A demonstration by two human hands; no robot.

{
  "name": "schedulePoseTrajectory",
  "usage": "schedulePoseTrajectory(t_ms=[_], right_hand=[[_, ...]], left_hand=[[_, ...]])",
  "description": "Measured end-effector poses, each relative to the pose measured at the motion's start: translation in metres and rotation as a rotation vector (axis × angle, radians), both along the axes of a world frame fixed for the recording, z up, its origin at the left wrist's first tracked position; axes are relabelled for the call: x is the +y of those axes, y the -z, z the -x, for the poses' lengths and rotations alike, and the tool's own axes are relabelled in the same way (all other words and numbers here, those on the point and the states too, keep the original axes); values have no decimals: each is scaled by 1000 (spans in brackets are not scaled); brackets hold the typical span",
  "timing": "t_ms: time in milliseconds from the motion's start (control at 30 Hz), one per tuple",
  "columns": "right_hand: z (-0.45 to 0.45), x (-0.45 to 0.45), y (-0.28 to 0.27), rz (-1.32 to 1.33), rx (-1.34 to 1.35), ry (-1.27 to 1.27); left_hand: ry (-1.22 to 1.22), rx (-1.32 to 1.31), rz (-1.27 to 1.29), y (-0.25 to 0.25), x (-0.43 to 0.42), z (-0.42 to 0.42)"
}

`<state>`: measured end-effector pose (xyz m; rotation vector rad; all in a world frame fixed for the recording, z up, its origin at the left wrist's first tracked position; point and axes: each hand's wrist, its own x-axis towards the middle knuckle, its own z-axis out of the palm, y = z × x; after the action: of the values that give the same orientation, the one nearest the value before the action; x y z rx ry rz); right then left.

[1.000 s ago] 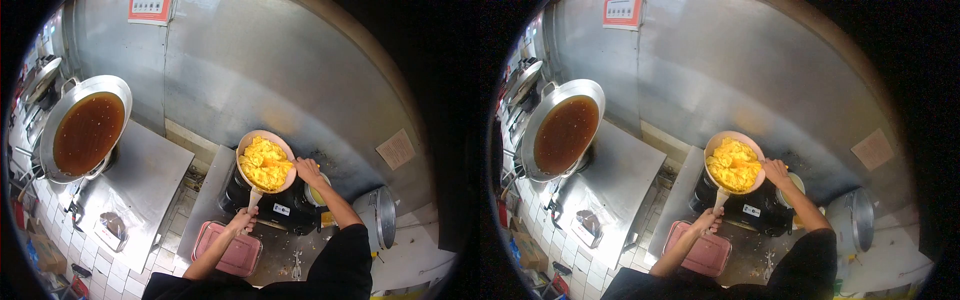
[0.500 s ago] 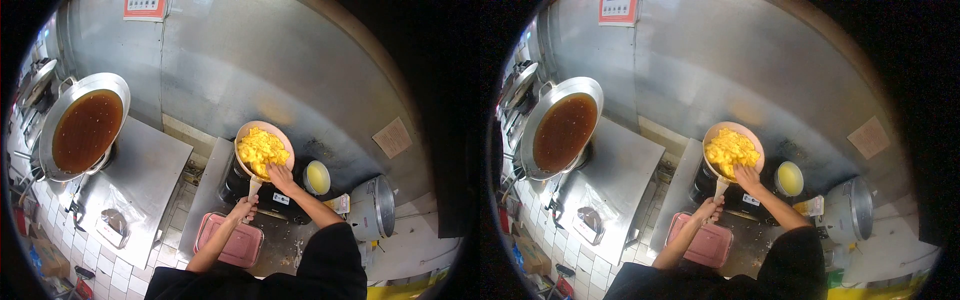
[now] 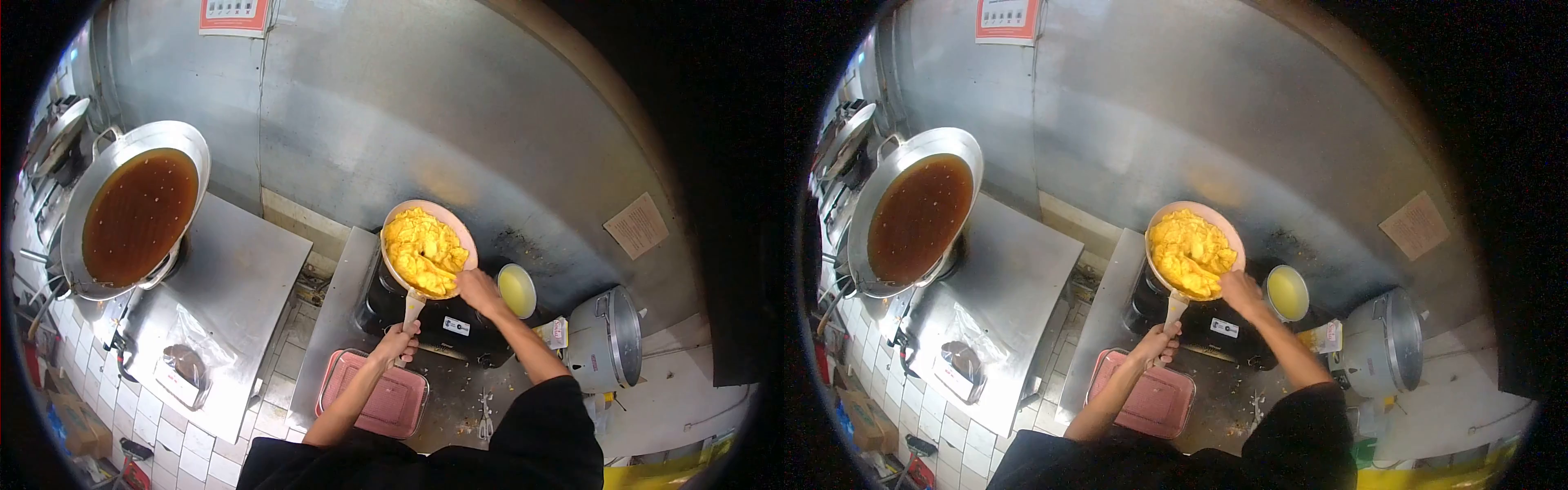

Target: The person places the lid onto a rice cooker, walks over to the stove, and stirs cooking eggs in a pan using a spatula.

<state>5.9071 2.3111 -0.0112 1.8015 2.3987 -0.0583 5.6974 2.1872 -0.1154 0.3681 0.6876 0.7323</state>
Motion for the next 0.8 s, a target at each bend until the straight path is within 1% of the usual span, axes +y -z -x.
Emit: schedulePoseTrajectory(t_ms=[67,133,233,333,367,433,500,533,633,733,767,800], right_hand=[[-24,10,-28,37,-75,-130],[-30,4,-74,-15,-13,-174],[-45,12,-110,74,11,-297],[-32,20,-99,337,-208,-316],[-31,23,-71,334,-225,-317],[-29,24,-8,160,-187,-429],[-11,19,12,-7,-138,-365],[-3,19,13,-87,-137,-317],[-2,26,-10,-171,-36,-80],[-28,43,-3,-130,-38,56],[-33,39,5,-174,-2,46],[-37,34,14,-95,-46,-2]], left_hand=[[3,3,-3,1,-1,-1],[1,8,-3,2,0,-1],[3,3,4,3,0,-1],[0,8,6,1,-1,-1],[3,7,4,2,-2,-1],[4,2,-2,3,-1,-2],[1,5,2,5,0,-3],[-1,7,5,4,0,-2],[8,22,3,3,0,-2],[15,-3,-6,5,0,-1],[15,4,0,5,-2,-1],[13,10,0,4,-1,-1]])
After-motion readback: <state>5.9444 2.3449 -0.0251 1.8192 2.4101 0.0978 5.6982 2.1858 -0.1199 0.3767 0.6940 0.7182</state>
